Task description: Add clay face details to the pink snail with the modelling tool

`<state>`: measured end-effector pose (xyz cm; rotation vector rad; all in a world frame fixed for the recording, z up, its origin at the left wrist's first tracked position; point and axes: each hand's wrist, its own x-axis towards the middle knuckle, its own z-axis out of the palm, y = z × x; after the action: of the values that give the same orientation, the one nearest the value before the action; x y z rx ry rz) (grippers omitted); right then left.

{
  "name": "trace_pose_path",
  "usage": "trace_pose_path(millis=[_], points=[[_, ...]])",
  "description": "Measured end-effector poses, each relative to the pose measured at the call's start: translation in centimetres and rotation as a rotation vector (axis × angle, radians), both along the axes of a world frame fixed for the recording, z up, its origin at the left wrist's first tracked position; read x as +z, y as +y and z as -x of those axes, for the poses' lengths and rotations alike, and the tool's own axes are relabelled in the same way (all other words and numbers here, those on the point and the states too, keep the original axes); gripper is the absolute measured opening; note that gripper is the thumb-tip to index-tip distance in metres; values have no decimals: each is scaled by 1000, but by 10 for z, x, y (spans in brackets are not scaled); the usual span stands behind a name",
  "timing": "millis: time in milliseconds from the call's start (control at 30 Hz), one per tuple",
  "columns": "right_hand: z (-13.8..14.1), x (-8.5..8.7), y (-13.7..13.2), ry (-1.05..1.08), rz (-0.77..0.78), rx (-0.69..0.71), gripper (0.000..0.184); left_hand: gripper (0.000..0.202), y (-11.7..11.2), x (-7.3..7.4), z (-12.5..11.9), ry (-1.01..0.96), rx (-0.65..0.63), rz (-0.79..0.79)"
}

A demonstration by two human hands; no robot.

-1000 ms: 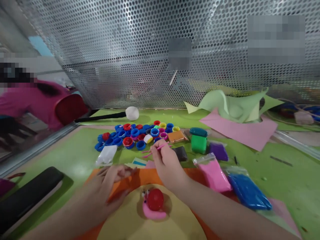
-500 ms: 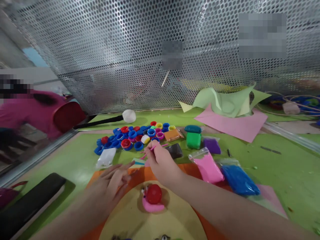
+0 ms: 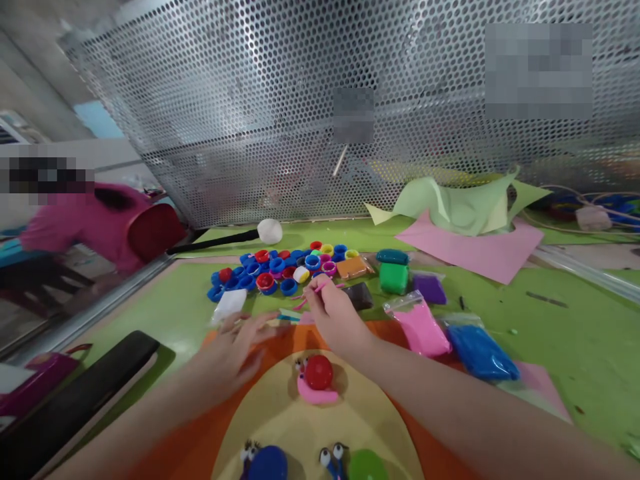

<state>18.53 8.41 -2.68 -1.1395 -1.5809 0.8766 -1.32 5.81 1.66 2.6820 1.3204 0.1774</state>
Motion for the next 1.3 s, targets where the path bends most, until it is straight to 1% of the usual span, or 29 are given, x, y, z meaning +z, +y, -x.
trace_pose_path(millis=[100, 233, 400, 500, 600, 733, 900, 967, 1033, 1100, 1167, 1233, 1300], points=[[-1, -1, 1, -7, -1, 0, 20, 52, -2, -4, -4, 43, -66, 21], [-2, 0, 0, -15, 3, 4, 20, 49, -5, 2, -1, 69, -95, 13], [-1, 1, 0, -25, 12, 0, 19, 38, -7, 7, 2, 44, -68, -31], [-2, -2, 2, -36, 4, -3, 20, 32, -6, 5, 2, 10, -24, -79], [-2, -6, 3, -47, -7, -7, 20, 33, -2, 1, 4, 15, -34, -121], [-3, -5, 3, -51, -18, -3, 20, 44, 1, -6, 8, 81, -120, -175], [-3, -5, 3, -40, -6, -9, 19, 63, -2, -9, 12, 195, -318, -307], [-2, -6, 3, -35, -1, -7, 19, 62, -5, -8, 10, 229, -368, -364], [-2, -6, 3, -28, 3, -4, 19, 55, -8, -7, 7, 252, -388, -413], [-1, -7, 3, -23, 7, -3, 19, 52, -10, -4, 3, 262, -390, -444], [-1, -8, 3, -18, 13, -1, 19, 51, -11, 3, 2, 254, -351, -462], [-1, -8, 3, -11, 21, 3, 19, 47, -10, 15, 7, 225, -274, -478], [-1, -7, 3, -3, 28, 8, 19, 37, -11, 32, 19, 166, -188, -514]])
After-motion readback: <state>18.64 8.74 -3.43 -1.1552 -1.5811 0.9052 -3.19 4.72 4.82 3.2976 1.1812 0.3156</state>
